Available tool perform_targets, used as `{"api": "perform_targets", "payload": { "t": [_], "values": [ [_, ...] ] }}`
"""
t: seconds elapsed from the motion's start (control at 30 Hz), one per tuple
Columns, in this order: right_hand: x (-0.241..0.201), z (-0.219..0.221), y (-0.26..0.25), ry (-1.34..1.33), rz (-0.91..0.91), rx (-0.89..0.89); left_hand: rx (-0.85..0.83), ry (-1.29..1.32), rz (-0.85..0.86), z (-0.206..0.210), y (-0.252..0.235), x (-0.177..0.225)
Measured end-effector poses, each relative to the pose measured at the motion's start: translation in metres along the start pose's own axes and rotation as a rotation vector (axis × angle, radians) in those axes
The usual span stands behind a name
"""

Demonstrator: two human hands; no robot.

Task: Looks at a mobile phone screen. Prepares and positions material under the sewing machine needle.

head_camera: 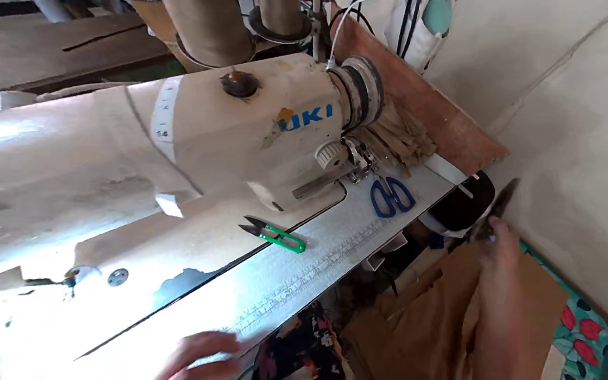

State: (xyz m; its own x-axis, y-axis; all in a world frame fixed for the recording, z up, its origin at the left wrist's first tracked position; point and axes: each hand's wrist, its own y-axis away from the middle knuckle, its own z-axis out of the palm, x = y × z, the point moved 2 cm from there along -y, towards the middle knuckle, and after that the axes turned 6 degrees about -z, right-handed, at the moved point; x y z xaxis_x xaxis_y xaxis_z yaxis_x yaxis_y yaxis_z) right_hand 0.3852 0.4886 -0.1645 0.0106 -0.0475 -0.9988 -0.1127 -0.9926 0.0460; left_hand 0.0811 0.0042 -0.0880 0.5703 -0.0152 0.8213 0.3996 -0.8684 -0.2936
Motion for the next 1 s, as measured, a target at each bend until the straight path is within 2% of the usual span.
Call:
{"api": "perform_targets", "payload": {
  "t": [0.07,0.17,0.27,0.33,0.43,0.6,0.7,0.87,1.0],
  "values": [
    [-0.018,-0.011,0.045,0.052,-0.213,-0.064,-0.106,0.093,0.006,0.028,-0.044,-0.001],
    [-0.043,-0.003,0.124,0.094,-0.427,-0.166,-0.254,0.330,-0.019,0.070,-0.106,0.009],
    [-0.053,0.032,0.199,-0.084,-0.405,-0.295,-0.412,0.663,-0.196,0.111,-0.145,0.009],
    [-0.052,0.052,0.237,-0.123,-0.366,-0.382,-0.475,0.835,-0.243,0.129,-0.148,0.001],
    [-0.048,0.074,0.277,0.039,-0.416,-0.448,-0.519,1.026,-0.261,0.127,-0.136,0.002],
    [-0.031,0.093,0.299,0.417,-0.636,-0.399,-0.528,1.173,-0.383,0.117,-0.131,-0.002],
    [-0.036,0.097,0.300,0.473,-0.665,-0.397,-0.495,1.187,-0.447,0.114,-0.133,-0.001],
    [-0.047,0.093,0.297,0.219,-0.511,-0.523,-0.451,1.265,-0.465,0.108,-0.134,-0.004],
    [-0.055,0.092,0.284,0.010,-0.203,-0.579,-0.423,1.305,-0.485,0.106,-0.133,-0.005]
  ]
}}
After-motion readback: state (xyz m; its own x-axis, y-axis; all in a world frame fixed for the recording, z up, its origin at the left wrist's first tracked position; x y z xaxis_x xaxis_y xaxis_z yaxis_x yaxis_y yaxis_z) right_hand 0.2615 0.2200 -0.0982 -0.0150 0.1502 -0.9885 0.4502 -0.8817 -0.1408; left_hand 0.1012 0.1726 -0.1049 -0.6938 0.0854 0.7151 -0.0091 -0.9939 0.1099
